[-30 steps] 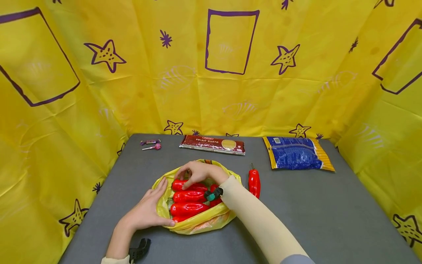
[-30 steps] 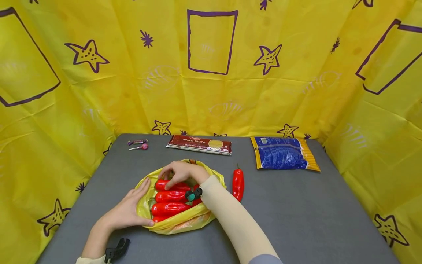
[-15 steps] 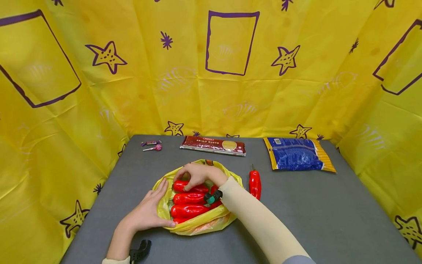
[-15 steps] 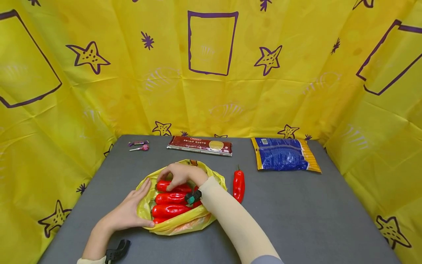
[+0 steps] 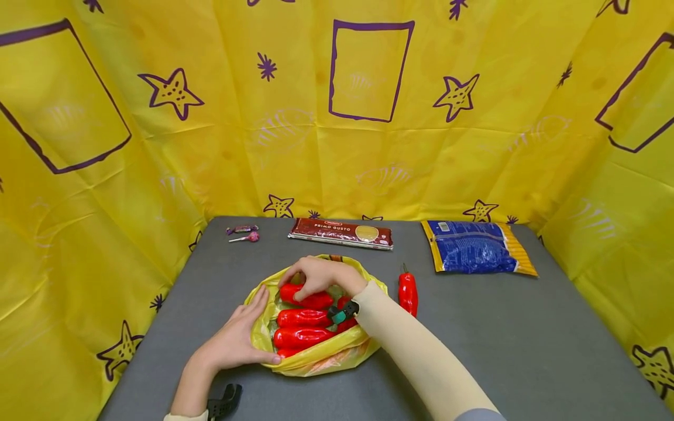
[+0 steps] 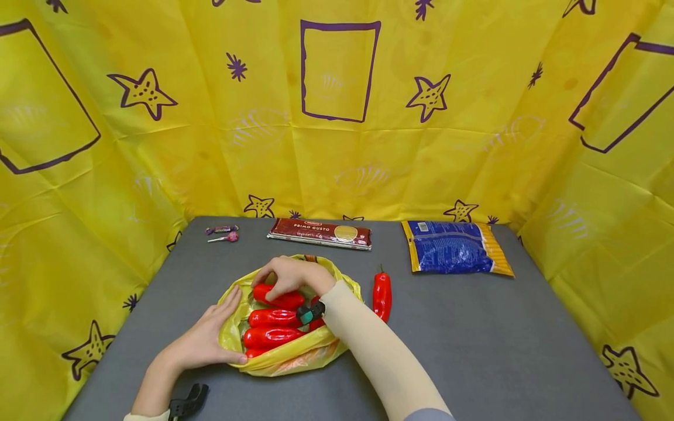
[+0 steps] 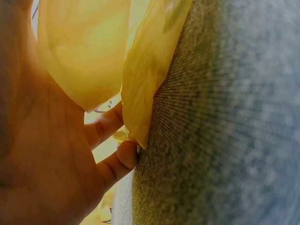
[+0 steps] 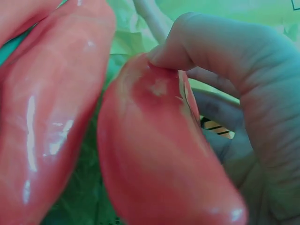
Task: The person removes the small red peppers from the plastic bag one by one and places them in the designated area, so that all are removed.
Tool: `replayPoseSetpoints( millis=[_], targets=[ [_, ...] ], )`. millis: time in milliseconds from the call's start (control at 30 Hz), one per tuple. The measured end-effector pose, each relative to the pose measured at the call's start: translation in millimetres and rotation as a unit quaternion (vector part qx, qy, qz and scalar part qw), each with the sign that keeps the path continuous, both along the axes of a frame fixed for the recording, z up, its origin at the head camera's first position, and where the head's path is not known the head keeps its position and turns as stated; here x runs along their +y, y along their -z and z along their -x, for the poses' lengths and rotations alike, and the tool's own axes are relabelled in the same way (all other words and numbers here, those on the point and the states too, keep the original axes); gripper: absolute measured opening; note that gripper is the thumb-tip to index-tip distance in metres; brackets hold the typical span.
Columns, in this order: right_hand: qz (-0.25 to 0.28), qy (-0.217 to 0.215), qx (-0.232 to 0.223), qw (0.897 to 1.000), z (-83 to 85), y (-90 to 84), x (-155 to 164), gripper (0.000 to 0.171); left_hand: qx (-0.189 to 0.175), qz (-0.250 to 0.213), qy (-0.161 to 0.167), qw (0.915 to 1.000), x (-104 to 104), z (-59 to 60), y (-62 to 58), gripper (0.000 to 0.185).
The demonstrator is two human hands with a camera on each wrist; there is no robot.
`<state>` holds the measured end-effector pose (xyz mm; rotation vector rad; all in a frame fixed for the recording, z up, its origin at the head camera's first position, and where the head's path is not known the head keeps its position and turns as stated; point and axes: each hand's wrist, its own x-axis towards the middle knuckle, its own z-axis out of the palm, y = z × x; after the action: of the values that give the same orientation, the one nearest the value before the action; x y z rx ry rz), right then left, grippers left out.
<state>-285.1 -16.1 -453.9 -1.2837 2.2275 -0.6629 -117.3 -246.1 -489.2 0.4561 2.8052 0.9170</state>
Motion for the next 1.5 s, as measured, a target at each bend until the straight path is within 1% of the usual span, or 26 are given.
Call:
replayPoseSetpoints(
  millis=[133, 233, 467, 733, 867, 1067, 1200, 1367, 1500],
  targets=[
    [-0.005, -0.011, 0.009, 1.000, 0.3, -8.1, 2, 0.043, -0.006, 0.002, -0.004, 1.0000, 0, 0.1, -0.5, 0.141],
    [-0.004, -0.017, 0.006, 1.000, 0.8, -15.5, 6, 0.042, -0.011, 0.004, -0.008, 0.9999, 0, 0.3, -0.8, 0.142],
    [-0.013, -0.010, -0.018, 1.000, 0.6, -33.7, 24, 0.041, -0.014, 0.008, -0.009, 0.9998, 0, 1.2, -0.7, 0.142],
    [-0.009, -0.002, -0.002, 1.000, -3.0, -47.5, 50, 0.043, -0.015, 0.010, -0.008, 0.9998, 1, 3.4, -0.6, 0.143],
    [-0.005, 0.005, 0.013, 1.000, -6.7, -51.8, 61, 0.045, -0.020, 0.014, -0.010, 0.9997, 0, 3.5, -0.5, 0.142],
    [-0.010, 0.023, 0.054, 0.998, -14.0, -57.4, 74, 0.043, -0.020, 0.014, -0.011, 0.9997, 0, 3.1, -0.7, 0.142],
    [-0.001, 0.019, 0.071, 0.997, -16.9, -60.3, 80, 0.043, -0.016, 0.015, -0.009, 0.9997, 0, 2.8, -0.5, 0.142],
    [0.026, 0.018, 0.067, 0.997, -19.0, -61.8, 90, 0.044, -0.016, 0.016, -0.010, 0.9997, 0, 3.2, -0.9, 0.143],
    [0.044, 0.030, 0.057, 0.997, -22.9, -64.0, 98, 0.044, -0.016, 0.015, -0.009, 0.9997, 0, 3.3, -0.6, 0.143]
  ],
)
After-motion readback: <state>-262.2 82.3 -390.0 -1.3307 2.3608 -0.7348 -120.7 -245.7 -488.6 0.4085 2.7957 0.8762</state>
